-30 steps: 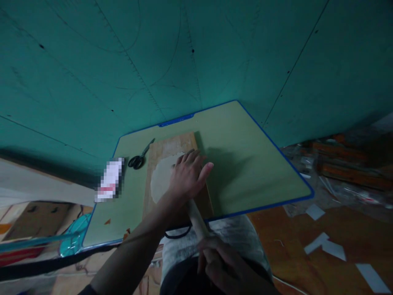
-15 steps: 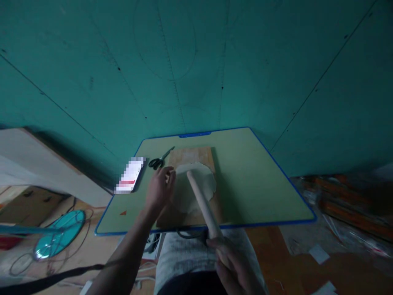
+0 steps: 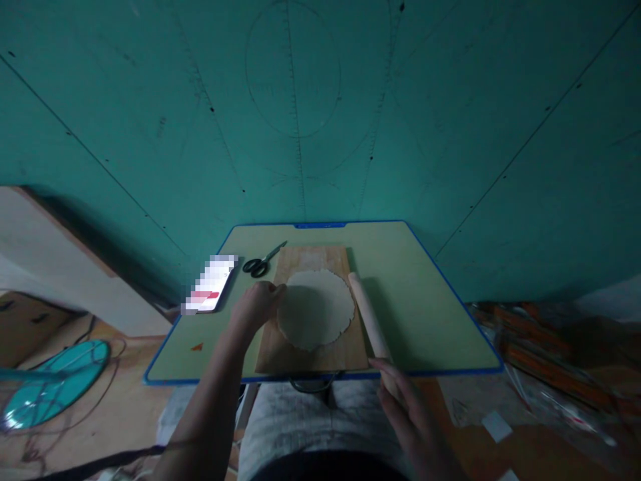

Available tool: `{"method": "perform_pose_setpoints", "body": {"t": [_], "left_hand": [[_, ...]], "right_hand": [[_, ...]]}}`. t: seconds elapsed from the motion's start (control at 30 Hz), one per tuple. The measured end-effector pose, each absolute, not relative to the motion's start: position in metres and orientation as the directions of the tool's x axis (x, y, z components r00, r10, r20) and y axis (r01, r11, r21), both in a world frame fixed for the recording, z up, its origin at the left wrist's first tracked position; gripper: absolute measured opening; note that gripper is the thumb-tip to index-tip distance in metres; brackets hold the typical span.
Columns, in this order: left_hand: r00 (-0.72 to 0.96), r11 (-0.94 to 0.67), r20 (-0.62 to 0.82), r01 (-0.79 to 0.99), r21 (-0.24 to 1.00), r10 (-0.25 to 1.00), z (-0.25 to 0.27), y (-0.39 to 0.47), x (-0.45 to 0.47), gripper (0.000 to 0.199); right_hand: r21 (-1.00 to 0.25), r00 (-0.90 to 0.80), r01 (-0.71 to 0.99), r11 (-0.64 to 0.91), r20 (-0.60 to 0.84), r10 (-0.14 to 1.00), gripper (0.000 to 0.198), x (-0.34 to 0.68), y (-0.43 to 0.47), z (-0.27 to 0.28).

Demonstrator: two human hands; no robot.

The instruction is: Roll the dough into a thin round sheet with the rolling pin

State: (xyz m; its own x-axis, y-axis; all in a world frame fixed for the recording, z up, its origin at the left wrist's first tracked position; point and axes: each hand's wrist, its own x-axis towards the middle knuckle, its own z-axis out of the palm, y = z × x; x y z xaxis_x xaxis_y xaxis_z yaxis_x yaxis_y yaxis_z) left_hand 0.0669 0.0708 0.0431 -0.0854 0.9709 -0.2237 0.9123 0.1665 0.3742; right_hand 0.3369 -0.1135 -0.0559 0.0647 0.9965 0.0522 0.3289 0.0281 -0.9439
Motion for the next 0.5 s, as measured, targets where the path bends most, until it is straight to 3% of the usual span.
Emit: {"method": "perform_pose_setpoints", "body": {"t": [0.5], "left_hand": [[-0.125, 0.31, -0.324, 0.726, 0.614, 0.938, 0.048, 0.085, 0.065, 0.029]], "right_hand": [[-0.903, -0.012, 0.428, 0.029, 0.026, 1.0, 0.044, 0.339, -0.106, -0.049]]}}
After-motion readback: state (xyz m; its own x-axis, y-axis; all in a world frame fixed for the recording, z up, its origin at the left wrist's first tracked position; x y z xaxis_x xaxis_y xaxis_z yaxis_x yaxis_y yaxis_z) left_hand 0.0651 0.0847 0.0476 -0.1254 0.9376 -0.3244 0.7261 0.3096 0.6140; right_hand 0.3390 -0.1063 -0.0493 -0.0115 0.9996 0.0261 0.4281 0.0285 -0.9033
